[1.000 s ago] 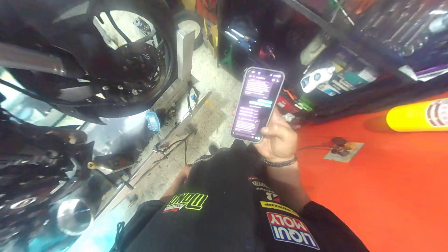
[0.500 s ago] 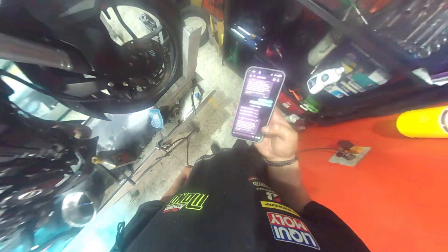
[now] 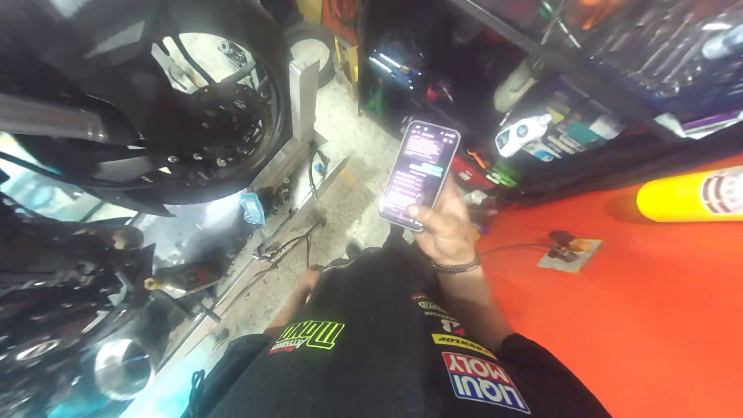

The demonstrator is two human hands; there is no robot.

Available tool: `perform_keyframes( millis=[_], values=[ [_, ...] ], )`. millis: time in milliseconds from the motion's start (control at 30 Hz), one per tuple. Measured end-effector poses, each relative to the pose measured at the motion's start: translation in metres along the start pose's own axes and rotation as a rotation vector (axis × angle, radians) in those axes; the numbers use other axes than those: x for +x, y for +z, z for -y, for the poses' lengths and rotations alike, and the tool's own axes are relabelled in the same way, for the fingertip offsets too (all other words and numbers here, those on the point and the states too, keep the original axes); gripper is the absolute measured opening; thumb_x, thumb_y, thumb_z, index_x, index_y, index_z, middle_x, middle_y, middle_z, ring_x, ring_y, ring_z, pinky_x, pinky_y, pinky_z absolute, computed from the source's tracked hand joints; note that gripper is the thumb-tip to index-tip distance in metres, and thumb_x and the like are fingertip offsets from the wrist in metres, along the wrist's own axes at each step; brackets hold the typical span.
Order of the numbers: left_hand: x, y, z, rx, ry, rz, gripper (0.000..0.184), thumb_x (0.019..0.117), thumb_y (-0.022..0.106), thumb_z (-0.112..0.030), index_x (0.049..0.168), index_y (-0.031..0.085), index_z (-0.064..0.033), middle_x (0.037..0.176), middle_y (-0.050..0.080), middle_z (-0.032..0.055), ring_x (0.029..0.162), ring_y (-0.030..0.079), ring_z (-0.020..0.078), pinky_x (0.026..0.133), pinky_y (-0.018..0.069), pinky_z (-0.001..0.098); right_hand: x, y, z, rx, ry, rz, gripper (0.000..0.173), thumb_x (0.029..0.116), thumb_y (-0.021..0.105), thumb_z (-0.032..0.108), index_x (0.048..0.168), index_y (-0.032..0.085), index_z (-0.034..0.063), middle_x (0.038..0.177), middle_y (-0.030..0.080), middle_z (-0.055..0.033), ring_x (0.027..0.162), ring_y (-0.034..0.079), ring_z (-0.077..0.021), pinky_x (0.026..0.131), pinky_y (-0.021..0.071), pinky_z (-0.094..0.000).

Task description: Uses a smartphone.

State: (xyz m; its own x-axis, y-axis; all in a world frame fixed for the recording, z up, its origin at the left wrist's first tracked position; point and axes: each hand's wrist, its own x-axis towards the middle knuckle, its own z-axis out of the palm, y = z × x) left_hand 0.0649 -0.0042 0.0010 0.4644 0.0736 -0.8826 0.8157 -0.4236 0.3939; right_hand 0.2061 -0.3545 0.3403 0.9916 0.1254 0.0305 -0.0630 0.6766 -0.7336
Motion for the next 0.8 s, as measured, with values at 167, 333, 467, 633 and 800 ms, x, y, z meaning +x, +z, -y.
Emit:
perform_keyframes(
  millis=[167, 333, 467, 633, 800],
  values=[
    [-0.013, -0.002, -0.096, -0.144, 0.257, -0.03, 0.039, 0.1067, 0.053, -0.031, 0.134, 0.06, -0.0042, 0.114, 0.074, 0.0118, 0.096, 0.073, 0.0213, 0.088, 0.06, 0.0414, 0.005, -0.005, -0.002, -0.107, -0.042, -0.018, 0.094, 0.0794, 0.069, -0.016, 0.156, 0.021, 0.0113, 0.14, 0.054, -0.0228, 0.123, 0.061, -0.039, 0.099, 0.0561, -0.0586],
    [-0.108, -0.015, -0.232, -0.397, 0.817, 0.236, 0.05, 0.1055, 0.052, -0.031, 0.142, 0.049, 0.0024, 0.114, 0.071, 0.018, 0.097, 0.072, 0.029, 0.088, 0.0615, 0.0464, 0.004, -0.004, -0.006, -0.06, -0.018, -0.022, 0.084, 0.0808, 0.045, -0.011, 0.158, 0.023, 0.0121, 0.146, 0.051, -0.0213, 0.127, 0.058, -0.0361, 0.101, 0.0529, -0.0595],
    [-0.188, -0.024, -0.301, -0.402, 1.14, 0.612, 0.085, 0.1006, 0.039, -0.068, 0.159, 0.023, -0.0072, 0.106, 0.073, 0.0184, 0.077, 0.072, 0.0237, 0.071, 0.063, 0.0386, 0.001, -0.004, -0.01, 0.043, 0.015, 0.065, 0.081, 0.0828, 0.046, -0.004, 0.158, 0.022, 0.013, 0.145, 0.051, -0.0182, 0.127, 0.058, -0.0306, 0.103, 0.0516, -0.0548],
    [-0.228, -0.02, -0.326, -0.261, 1.256, 0.655, 0.08, 0.1036, 0.048, -0.044, 0.161, 0.003, -0.0112, 0.121, 0.065, 0.0164, 0.078, 0.069, 0.0212, 0.055, 0.06, 0.0322, -0.004, 0.007, -0.019, 0.006, 0.038, 0.122, 0.078, 0.0835, 0.045, -0.005, 0.156, 0.02, 0.0103, 0.132, 0.056, -0.0228, 0.105, 0.067, -0.0333, 0.079, 0.0616, -0.0518],
    [-0.238, -0.017, -0.328, -0.235, 1.266, 0.589, 0.08, 0.0937, 0.051, -0.016, 0.16, 0.006, -0.0106, 0.119, 0.065, 0.0169, 0.075, 0.068, 0.0218, 0.051, 0.0573, 0.0316, -0.008, 0.008, -0.019, -0.075, -0.001, 0.149, 0.083, 0.0822, 0.048, -0.004, 0.157, 0.017, 0.0109, 0.136, 0.055, -0.0201, 0.114, 0.065, -0.0314, 0.09, 0.0597, -0.0518]
  ],
)
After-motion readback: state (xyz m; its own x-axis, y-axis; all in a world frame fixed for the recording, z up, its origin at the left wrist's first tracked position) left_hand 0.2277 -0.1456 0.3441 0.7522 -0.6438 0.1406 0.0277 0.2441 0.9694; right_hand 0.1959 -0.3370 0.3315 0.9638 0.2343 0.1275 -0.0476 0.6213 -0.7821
